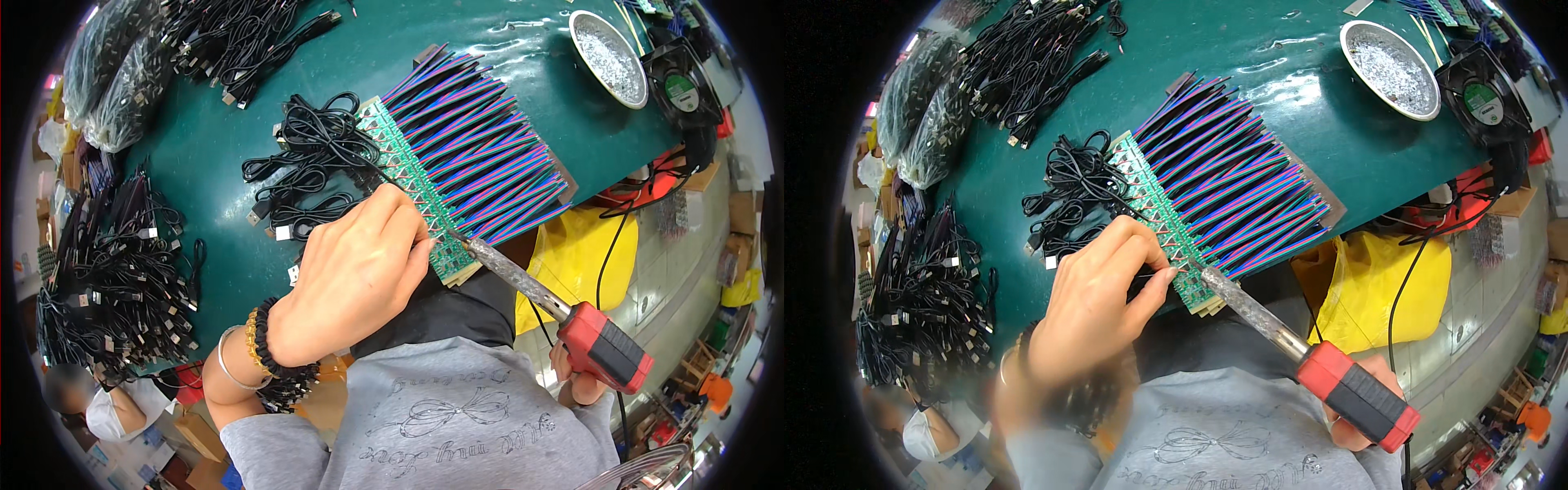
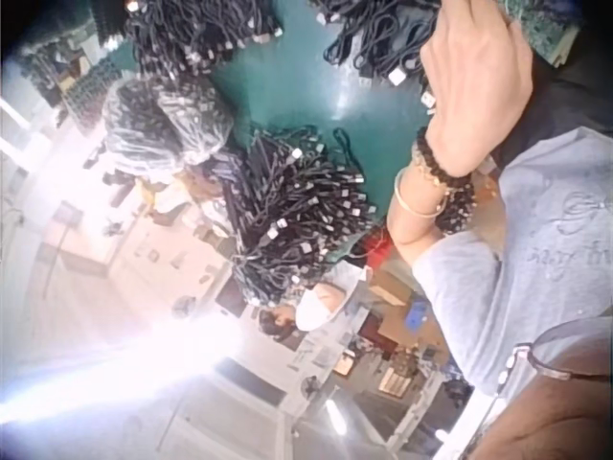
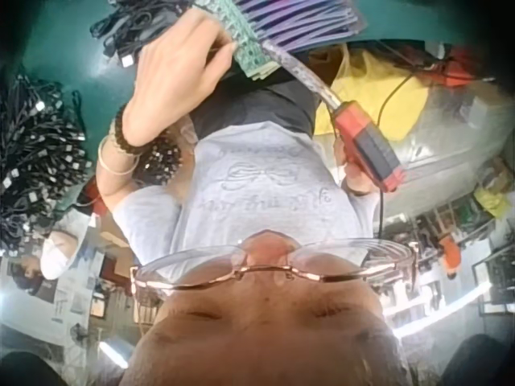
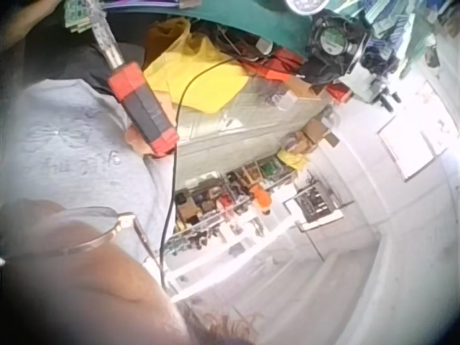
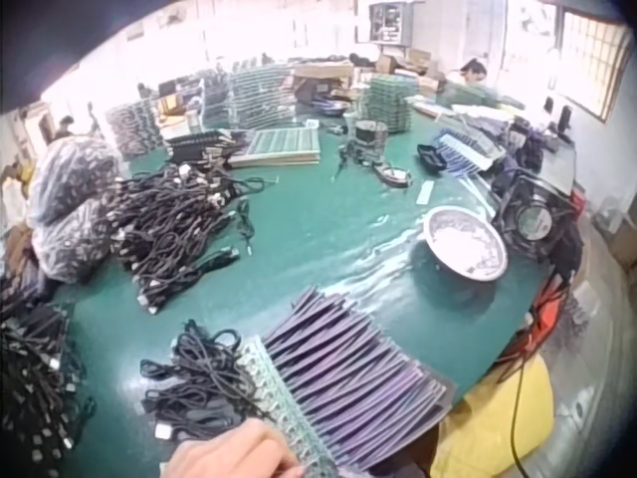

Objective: The person solders wires from USB cables onto circuit boards using a soldering iron.

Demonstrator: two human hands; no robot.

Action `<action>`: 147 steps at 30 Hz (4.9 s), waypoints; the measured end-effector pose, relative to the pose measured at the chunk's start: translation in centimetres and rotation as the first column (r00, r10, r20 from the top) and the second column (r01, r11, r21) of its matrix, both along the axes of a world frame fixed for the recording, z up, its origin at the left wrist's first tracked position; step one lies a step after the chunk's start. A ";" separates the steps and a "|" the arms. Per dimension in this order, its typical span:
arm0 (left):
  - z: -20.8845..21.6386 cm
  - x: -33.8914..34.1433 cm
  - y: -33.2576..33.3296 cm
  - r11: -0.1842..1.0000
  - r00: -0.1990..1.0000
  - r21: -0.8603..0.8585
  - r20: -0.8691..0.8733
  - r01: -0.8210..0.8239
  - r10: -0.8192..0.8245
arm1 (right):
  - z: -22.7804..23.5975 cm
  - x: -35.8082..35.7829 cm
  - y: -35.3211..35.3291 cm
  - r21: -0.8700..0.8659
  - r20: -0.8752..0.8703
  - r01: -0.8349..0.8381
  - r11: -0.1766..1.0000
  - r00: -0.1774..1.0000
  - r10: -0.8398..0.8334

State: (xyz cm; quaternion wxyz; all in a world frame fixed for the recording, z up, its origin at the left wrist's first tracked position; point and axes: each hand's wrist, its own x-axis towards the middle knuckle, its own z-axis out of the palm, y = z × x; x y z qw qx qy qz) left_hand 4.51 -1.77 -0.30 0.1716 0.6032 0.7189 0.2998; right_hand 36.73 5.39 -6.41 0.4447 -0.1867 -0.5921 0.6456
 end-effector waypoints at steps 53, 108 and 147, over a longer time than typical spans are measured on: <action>-1.9 2.9 -0.9 0.970 0.978 0.156 -0.061 -0.187 0.199 | -1.0 2.7 -0.9 -0.036 0.200 0.054 0.998 0.979 -0.046; -3.6 -17.7 8.8 0.937 0.670 0.207 -0.656 -0.282 0.347 | 0.7 -3.6 3.1 -0.181 0.141 -0.107 0.978 0.981 0.133; -0.7 6.4 -3.2 0.970 0.950 0.210 0.308 -0.127 0.058 | 0.9 -11.2 -0.3 0.100 0.538 -0.076 0.992 0.843 0.010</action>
